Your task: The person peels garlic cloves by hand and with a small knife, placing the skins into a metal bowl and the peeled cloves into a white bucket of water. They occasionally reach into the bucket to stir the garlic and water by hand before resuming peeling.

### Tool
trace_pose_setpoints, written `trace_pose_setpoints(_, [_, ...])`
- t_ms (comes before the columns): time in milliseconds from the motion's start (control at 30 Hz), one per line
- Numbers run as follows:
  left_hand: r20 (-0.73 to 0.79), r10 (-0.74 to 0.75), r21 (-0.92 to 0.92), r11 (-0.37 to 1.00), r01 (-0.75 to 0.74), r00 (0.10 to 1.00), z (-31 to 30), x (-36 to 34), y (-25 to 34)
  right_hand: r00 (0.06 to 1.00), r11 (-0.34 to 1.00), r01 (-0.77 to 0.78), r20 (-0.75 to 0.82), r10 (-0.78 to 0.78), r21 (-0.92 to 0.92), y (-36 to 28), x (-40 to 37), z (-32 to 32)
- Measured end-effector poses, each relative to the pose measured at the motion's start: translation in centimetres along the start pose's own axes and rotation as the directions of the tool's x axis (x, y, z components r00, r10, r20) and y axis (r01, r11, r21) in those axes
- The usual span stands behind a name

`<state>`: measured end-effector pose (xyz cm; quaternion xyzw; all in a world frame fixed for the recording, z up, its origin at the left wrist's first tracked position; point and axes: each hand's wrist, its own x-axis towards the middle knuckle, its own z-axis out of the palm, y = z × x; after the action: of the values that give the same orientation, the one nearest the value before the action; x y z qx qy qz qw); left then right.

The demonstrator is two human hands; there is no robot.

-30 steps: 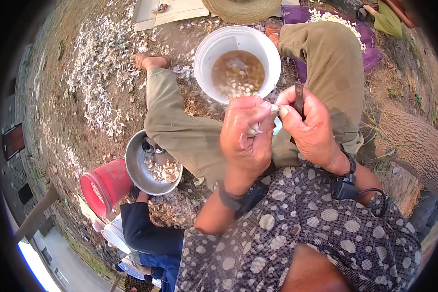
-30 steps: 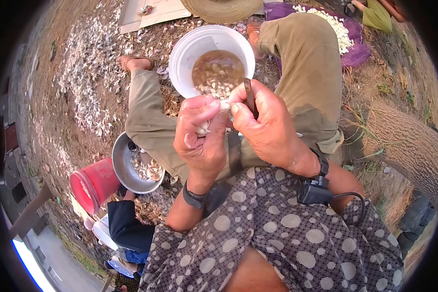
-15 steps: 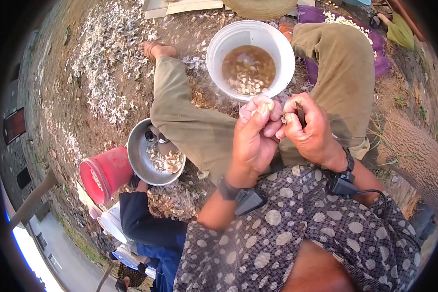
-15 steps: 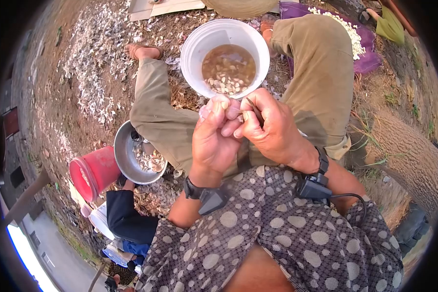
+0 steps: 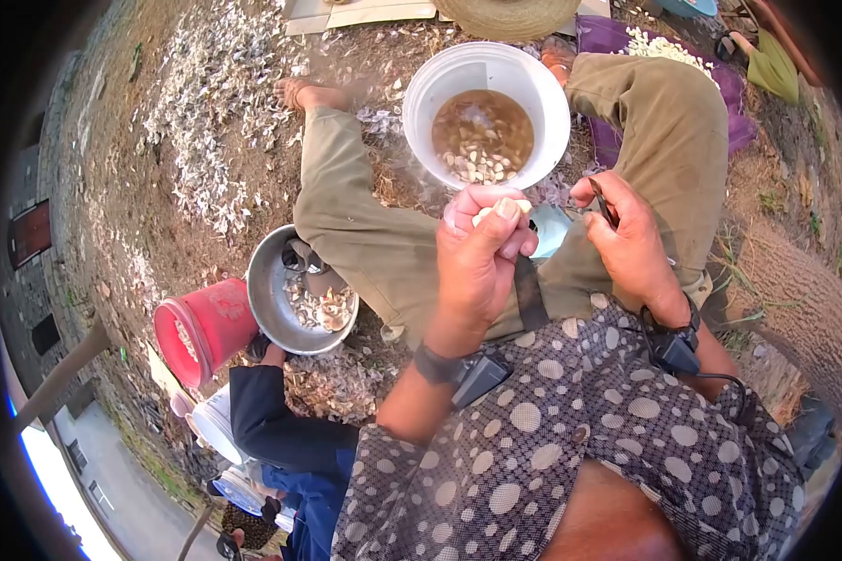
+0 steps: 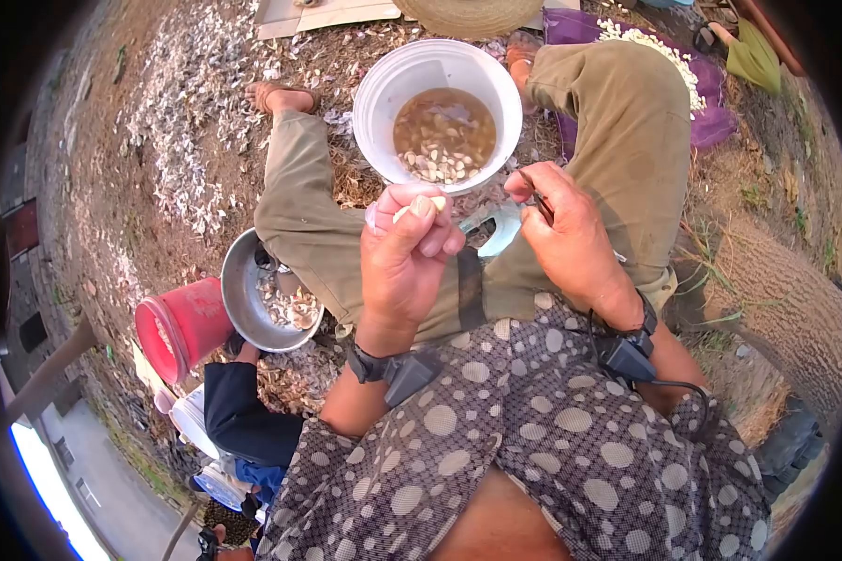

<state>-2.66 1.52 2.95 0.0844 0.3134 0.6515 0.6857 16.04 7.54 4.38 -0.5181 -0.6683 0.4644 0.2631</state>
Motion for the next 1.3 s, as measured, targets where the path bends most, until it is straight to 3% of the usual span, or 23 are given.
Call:
trace_pose_setpoints(167, [-0.075,0.061,0.155,0.987,-0.049,0.995,1.0,-0.3,-0.7,0.968,0.977,-0.06,0.227,0.107,-0.204,-1.3,0.8,-2.3])
trace_pose_setpoints(267, [-0.07,0.054,0.154,0.987,-0.043,0.996,0.9,-0.4,-0.8,0.979,0.946,0.045,0.204,0.022,-0.321,0.0,0.8,-2.5])
trace_pose_setpoints(367, [-0.058,0.051,0.131,0.99,-0.043,0.997,0.6,-0.3,-0.9,0.988,0.968,0.153,0.027,-0.15,-0.201,0.8,0.4,-1.4])
trace_pose_setpoints(467, [-0.085,0.053,0.109,0.993,-0.044,0.995,0.5,-0.4,-0.9,0.992,0.987,0.098,0.088,-0.087,-0.128,0.7,0.0,-1.8])
trace_pose_setpoints(567, [-0.125,0.066,0.114,0.992,-0.052,0.99,-0.1,-0.4,-0.9,0.948,0.978,-0.179,0.246,0.201,-0.111,-1.2,0.1,-2.8])
trace_pose_setpoints(667, [-0.148,0.095,0.139,0.988,-0.074,0.984,-0.8,-0.4,-0.5,0.973,0.98,-0.128,0.171,0.154,-0.153,-0.3,0.3,-2.6])
trace_pose_setpoints(767, [-0.161,0.119,0.173,0.981,-0.09,0.98,-1.1,-0.6,-0.3,1.0,0.999,-0.005,-0.004,0.005,0.05,1.3,0.5,-2.1])
trace_pose_setpoints(867, [-0.159,0.117,0.228,0.97,-0.079,0.98,-1.1,-0.9,-0.1,0.981,0.988,0.153,-0.125,-0.149,0.023,1.2,1.4,-2.6])
trace_pose_setpoints(967, [-0.12,0.094,0.334,0.941,-0.049,0.988,-1.1,-1.0,-0.7,0.995,0.991,0.082,-0.058,-0.076,0.107,-0.1,1.3,-3.2])
trace_pose_setpoints(1067, [-0.086,0.026,0.358,0.934,0.007,0.996,-0.3,-1.0,-1.7,0.975,0.977,0.115,0.168,-0.145,0.18,-1.0,0.3,-2.0])
trace_pose_setpoints(1167, [-0.104,-0.035,0.356,0.932,0.07,0.994,0.4,-0.6,-1.9,0.947,0.97,0.163,0.249,-0.205,0.181,-1.8,-0.3,-0.7])
trace_pose_setpoints(1300, [-0.139,-0.092,0.287,0.949,0.129,0.986,0.3,-0.4,-1.8,0.959,0.964,0.174,0.189,-0.212,0.201,-0.2,-0.5,0.2])
